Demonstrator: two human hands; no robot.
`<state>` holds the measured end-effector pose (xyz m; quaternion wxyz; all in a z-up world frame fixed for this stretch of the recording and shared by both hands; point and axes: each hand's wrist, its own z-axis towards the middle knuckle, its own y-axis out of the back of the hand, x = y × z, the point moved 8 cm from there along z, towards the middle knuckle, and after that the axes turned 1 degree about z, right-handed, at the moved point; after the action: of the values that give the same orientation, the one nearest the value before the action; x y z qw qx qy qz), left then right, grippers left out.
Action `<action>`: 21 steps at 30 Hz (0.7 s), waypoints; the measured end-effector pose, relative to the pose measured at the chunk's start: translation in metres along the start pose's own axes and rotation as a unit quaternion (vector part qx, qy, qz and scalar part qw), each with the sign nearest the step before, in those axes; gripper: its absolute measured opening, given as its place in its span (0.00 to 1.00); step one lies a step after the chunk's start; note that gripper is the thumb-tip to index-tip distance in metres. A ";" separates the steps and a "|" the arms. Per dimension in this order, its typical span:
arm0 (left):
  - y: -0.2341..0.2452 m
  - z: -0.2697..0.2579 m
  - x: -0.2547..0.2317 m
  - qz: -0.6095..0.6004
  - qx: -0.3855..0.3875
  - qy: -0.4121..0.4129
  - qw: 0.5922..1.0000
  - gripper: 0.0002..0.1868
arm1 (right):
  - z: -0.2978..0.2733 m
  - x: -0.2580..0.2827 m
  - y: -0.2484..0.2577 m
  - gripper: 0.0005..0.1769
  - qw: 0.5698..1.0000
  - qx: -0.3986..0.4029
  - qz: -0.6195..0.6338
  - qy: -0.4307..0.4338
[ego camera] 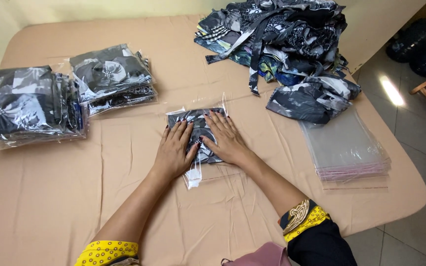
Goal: Folding a patterned garment and placing it into a clear plastic bag.
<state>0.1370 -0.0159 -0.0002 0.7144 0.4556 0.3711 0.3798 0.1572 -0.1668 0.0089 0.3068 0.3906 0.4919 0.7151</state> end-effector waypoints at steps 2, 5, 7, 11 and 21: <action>0.004 -0.002 -0.002 -0.008 0.012 0.004 1.000 0.38 | -0.002 0.003 0.002 0.41 1.000 0.004 0.012 -0.003; 0.008 -0.001 -0.003 -0.026 0.030 0.010 0.999 0.37 | -0.002 0.003 0.004 0.40 1.000 0.006 0.025 -0.006; 0.009 -0.001 -0.003 -0.034 0.036 0.013 0.999 0.37 | -0.001 0.003 0.003 0.40 1.000 0.005 0.027 -0.007; 0.008 -0.004 -0.002 -0.043 0.040 0.021 0.998 0.37 | -0.002 0.002 0.000 0.41 1.000 0.007 0.026 -0.009; 0.037 -0.014 0.008 -0.169 -0.081 -0.027 0.982 0.33 | 0.001 -0.008 0.004 0.38 0.993 0.021 0.118 -0.016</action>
<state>0.1205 0.0072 0.0286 0.8125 0.3373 0.3913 0.2701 0.1621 -0.1744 0.0110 0.2197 0.4640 0.4519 0.7295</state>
